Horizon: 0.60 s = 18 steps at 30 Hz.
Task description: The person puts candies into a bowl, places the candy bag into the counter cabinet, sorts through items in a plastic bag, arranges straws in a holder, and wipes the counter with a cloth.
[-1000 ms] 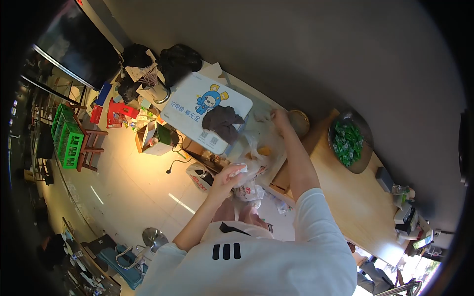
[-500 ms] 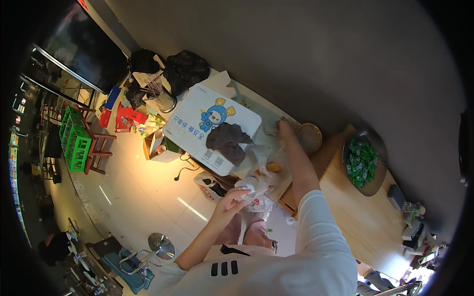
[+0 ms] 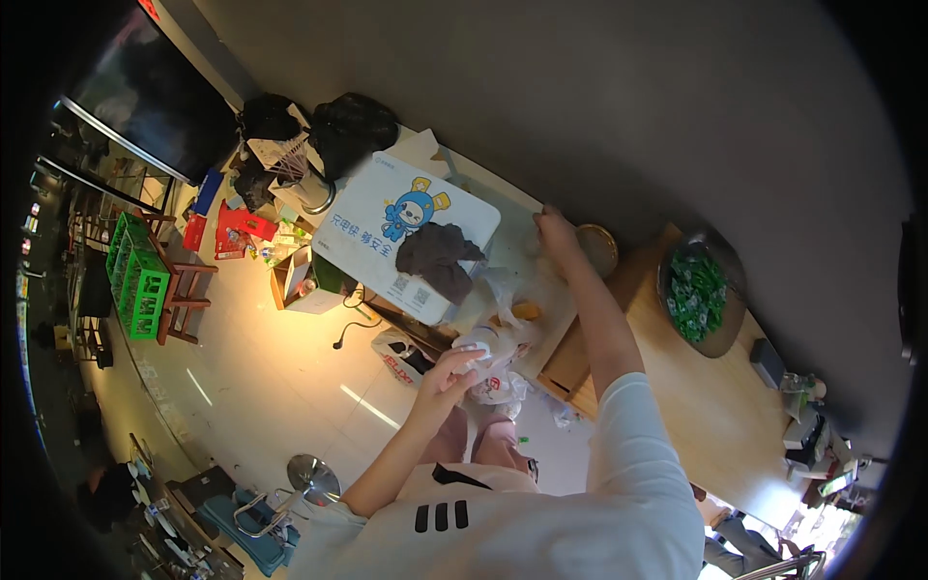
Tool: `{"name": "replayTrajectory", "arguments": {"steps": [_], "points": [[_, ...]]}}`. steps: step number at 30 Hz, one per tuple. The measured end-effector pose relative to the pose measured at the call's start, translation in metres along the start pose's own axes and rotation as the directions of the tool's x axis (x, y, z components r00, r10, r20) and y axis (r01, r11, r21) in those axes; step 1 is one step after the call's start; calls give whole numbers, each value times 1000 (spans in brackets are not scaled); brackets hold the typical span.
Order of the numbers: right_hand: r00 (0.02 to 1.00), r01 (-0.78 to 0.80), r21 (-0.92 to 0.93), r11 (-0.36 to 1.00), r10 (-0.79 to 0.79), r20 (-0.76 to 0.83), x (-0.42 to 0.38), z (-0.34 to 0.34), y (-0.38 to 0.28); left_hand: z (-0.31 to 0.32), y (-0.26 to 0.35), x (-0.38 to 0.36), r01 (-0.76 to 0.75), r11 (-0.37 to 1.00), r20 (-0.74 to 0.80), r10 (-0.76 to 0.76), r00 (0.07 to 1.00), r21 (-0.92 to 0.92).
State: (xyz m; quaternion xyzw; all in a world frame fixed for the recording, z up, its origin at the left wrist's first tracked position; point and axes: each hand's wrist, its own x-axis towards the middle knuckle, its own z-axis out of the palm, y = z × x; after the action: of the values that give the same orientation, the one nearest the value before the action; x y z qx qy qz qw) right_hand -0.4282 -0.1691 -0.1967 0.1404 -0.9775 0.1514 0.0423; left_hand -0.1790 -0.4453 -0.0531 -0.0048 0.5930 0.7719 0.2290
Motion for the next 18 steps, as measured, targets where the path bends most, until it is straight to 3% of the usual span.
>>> {"name": "replayTrajectory", "arguments": {"steps": [2,7,10,15,16,18], "points": [[999,5,8,1000,-4,-39,-11,-45,-20,2,-1,0,-67,997,-29,68,997,48],[988,77,96,992,-63,-141,-48,-129,-78,10,-1,0,2,994,-160,-20,987,-110],[986,151,108,983,-142,-87,-81,-137,-106,9,-3,1,19,993,-179,-39,983,-112],[980,38,179,983,-72,188,-140,-104,-149,8,-7,-2,10,996,-158,-24,987,-87],[981,33,177,984,-65,181,-148,-95,-147,8,-7,-4,2,996,-152,-16,988,-90],[1000,-20,279,960,23,-6,-157,-84,-141,7,-7,-5,-13,995,-145,0,989,-94]]}}
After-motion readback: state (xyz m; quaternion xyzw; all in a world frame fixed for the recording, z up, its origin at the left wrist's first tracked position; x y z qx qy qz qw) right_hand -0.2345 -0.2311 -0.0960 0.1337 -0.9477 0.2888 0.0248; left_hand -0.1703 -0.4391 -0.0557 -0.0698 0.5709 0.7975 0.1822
